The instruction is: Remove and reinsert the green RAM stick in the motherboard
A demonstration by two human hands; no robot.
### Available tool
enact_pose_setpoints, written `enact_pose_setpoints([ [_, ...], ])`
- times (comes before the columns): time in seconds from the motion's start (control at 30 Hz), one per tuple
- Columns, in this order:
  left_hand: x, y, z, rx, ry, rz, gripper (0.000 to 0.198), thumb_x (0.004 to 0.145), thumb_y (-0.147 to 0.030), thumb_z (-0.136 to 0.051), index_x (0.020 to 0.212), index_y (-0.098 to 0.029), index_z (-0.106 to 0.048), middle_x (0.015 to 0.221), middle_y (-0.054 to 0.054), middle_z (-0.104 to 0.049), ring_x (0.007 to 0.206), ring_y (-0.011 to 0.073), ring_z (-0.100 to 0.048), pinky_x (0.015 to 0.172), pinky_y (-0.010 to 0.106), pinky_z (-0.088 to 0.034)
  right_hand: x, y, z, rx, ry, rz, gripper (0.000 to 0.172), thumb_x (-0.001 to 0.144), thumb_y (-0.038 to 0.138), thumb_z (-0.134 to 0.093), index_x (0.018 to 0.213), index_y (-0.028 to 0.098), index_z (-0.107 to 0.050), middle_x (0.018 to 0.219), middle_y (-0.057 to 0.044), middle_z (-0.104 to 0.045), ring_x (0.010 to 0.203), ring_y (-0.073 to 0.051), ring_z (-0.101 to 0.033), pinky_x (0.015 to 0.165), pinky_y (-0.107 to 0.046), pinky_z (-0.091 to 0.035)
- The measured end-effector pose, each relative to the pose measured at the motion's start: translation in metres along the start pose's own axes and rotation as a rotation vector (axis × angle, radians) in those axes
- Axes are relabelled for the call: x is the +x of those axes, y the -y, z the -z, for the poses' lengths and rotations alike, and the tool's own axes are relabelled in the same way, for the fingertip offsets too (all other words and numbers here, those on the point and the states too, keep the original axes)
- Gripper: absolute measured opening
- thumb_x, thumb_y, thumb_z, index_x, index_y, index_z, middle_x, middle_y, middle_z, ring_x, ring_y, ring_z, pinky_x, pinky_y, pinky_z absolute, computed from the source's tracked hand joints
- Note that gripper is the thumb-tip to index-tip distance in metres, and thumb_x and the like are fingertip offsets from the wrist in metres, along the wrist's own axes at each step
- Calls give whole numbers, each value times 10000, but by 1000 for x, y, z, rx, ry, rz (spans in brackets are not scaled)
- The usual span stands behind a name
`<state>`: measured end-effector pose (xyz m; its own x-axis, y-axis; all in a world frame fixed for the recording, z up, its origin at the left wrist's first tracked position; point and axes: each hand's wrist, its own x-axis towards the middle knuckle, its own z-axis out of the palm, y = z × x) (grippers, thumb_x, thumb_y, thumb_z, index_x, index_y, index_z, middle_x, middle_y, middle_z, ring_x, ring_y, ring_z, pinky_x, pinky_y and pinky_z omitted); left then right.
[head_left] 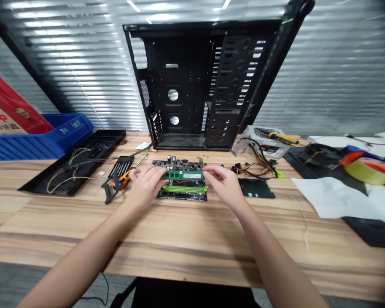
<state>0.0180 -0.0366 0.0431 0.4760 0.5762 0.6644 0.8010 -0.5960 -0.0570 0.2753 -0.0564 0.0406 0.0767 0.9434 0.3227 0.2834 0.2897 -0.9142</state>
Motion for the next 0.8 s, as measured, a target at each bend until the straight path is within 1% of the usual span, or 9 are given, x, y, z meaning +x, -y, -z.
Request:
enact_pose_setpoints([
  [0.13, 0, 0, -1, -55, 84, 49, 213, 933, -322, -517, 1122, -250, -583, 1095, 63, -701, 1061, 252, -579, 868, 419, -221, 1, -4, 3, -121, 81, 28, 190, 798, 310, -575, 853, 182, -704, 782, -43, -703, 697, -166, -635, 639, -279, -492],
  [0.27, 0, 0, -2, -95, 125, 76, 249, 919, -353, -536, 1138, -244, -583, 1125, 80, -688, 1071, 259, -575, 882, 426, -227, 2, -8, 5, -167, 100, 31, 166, 796, 291, -559, 809, 180, -681, 745, -36, -692, 672, -161, -628, 630, -276, -492],
  [0.33, -1, 1, -3, -128, 160, 107, 299, 904, -387, -554, 1164, -239, -567, 1151, 89, -674, 1087, 264, -570, 894, 427, -237, 4, -10, 6, -168, 100, 28, 165, 795, 287, -551, 797, 177, -674, 748, -41, -693, 677, -161, -631, 636, -275, -496],
  [0.4, -2, 2, -5, -192, 200, 174, 409, 857, -452, -604, 1202, -243, -542, 1169, 89, -662, 1096, 273, -569, 910, 429, -259, 5, -12, 7, -175, 101, 23, 152, 784, 273, -551, 778, 176, -668, 746, -45, -694, 683, -164, -635, 643, -275, -497],
  [0.47, -2, 4, -8, -289, 235, 274, 495, 803, -506, -644, 1209, -243, -537, 1119, 72, -680, 1050, 267, -594, 919, 424, -297, 7, -14, 8, -186, 107, 10, 135, 769, 252, -554, 765, 175, -664, 737, -46, -694, 686, -167, -637, 649, -275, -498],
  [0.5, -2, 5, -9, -344, 246, 330, 489, 797, -516, -640, 1189, -237, -550, 1071, 60, -693, 1011, 257, -611, 914, 414, -326, 8, -15, 9, -192, 112, 1, 130, 764, 244, -554, 763, 174, -664, 733, -45, -694, 686, -168, -637, 650, -276, -497],
  [0.6, 0, 8, -11, -492, 253, 457, 353, 852, -486, -554, 1062, -208, -613, 949, 40, -710, 916, 222, -636, 873, 364, -409, 10, -19, 10, -203, 127, -22, 135, 765, 238, -551, 770, 166, -666, 731, -44, -695, 680, -166, -634, 649, -272, -494],
  [0.67, 2, 10, -12, -549, 254, 486, 313, 871, -466, -516, 986, -202, -639, 930, 40, -709, 898, 215, -638, 849, 342, -438, 10, -22, 10, -200, 136, -35, 138, 768, 239, -553, 775, 161, -667, 736, -43, -698, 671, -161, -631, 648, -268, -492],
  [0.8, 3, 14, -14, -592, 281, 496, 274, 860, -443, -527, 907, -204, -654, 904, 33, -708, 888, 218, -637, 852, 346, -447, 10, -24, 9, -192, 165, -55, 137, 772, 236, -553, 775, 162, -668, 731, -36, -697, 659, -155, -624, 649, -264, -491],
])
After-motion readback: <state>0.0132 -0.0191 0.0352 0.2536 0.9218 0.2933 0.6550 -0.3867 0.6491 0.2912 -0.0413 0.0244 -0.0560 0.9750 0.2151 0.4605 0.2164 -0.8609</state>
